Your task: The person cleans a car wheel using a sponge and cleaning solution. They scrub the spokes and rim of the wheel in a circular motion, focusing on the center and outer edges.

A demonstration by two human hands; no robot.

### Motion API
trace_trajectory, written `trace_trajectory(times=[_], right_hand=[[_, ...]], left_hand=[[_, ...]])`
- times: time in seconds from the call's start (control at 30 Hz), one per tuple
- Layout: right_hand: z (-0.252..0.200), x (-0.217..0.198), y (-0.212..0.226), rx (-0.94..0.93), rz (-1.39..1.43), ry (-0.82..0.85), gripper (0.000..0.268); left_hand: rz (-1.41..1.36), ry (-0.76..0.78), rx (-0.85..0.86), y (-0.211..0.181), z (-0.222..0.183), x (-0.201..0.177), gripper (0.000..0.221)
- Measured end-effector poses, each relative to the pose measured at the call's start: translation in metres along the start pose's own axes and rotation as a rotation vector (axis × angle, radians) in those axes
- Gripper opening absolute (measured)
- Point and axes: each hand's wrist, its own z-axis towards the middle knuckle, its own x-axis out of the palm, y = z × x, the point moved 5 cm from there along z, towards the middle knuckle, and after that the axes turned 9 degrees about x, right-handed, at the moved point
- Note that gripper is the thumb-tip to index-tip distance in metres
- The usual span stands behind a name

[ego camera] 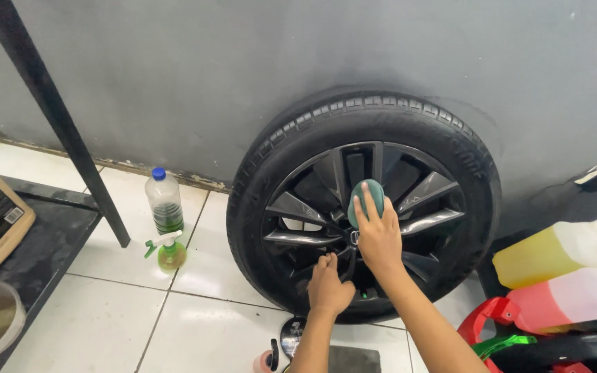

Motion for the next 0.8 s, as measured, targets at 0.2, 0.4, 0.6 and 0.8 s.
trace_trajectory(times=[0.2, 0.4, 0.6, 0.8], right_hand=[[-0.04, 0.021, -0.001, -0.122, 0.014, 0.039, 0.047], [0.007, -0.037, 0.009, 0.005, 0.417, 0.072, 0.055], [0.076, -0.046, 0.042, -0.23, 0.185, -0.182, 0.056], [0.065, -0.017, 0.035, -0.261, 0.108, -0.151, 0.059]], left_hand=[[0.011, -0.026, 0.015, 0.006, 0.004, 0.003, 0.081], [-0.062, 0.007, -0.012, -0.001, -0.005, -0.004, 0.081], [-0.04, -0.024, 0.03, 0.008, 0.003, 0.006, 0.079], [-0.056, -0.045, 0.033, 0.011, 0.004, 0.006, 0.08]])
